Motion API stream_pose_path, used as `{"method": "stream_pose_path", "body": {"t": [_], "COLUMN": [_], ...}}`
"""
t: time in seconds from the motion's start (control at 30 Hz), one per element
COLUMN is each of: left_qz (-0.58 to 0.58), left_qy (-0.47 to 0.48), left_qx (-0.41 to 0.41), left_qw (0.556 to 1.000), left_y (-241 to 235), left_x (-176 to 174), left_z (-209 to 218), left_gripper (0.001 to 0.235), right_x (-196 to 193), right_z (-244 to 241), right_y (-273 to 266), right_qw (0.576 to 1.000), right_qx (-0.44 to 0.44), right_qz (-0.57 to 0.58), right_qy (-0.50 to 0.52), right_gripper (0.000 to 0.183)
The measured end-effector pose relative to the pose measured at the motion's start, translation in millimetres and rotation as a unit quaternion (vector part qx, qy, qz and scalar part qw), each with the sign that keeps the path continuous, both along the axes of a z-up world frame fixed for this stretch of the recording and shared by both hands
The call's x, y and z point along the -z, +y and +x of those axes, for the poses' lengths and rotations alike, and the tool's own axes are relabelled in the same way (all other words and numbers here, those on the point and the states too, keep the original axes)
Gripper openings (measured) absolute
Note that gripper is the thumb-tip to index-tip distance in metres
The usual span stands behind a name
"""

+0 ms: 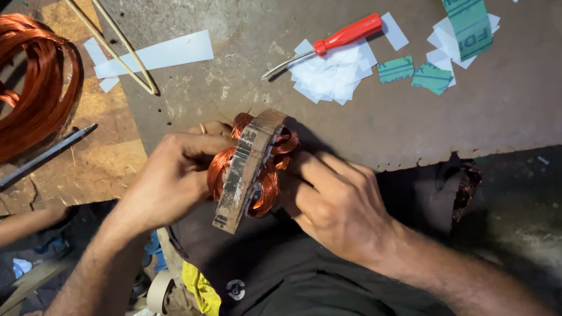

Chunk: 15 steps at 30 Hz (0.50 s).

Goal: The person winds a motor stator core by inserting copper wire coils into the slots and pressing insulation paper strips into the core by hand.

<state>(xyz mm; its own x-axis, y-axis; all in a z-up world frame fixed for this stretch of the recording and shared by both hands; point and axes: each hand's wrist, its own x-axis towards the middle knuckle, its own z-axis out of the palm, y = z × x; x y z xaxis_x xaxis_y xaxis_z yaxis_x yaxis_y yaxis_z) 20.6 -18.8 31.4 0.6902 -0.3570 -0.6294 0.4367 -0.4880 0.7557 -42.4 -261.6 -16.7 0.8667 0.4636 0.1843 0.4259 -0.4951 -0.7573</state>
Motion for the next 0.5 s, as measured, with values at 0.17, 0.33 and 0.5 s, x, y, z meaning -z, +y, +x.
{"method": "stream_pose_path", "body": {"t": [0.17, 0.33, 0.5], "left_qz": [0.007, 0.128, 0.047], "left_qy": [0.012, -0.032, 0.003], "left_qx": [0.058, 0.085, -0.009], "left_qw": [0.998, 0.988, 0.999], "left_y": [-3, -6, -2], "left_x": [-6, -12, -1], "left_z": [12, 5, -6], "left_gripper": [0.028, 0.027, 0.026], "right_x": [-11, -8, -8], "right_z": [13, 8, 4], "right_y": [-2, 0, 1], "right_qw": [0.999, 1.0, 0.999], "right_qx": [-0.026, 0.007, 0.026], "right_qz": [0.01, 0.027, 0.04], "right_qy": [-0.026, -0.001, 0.013], "right_gripper": [0.025, 0.02, 0.021]}}
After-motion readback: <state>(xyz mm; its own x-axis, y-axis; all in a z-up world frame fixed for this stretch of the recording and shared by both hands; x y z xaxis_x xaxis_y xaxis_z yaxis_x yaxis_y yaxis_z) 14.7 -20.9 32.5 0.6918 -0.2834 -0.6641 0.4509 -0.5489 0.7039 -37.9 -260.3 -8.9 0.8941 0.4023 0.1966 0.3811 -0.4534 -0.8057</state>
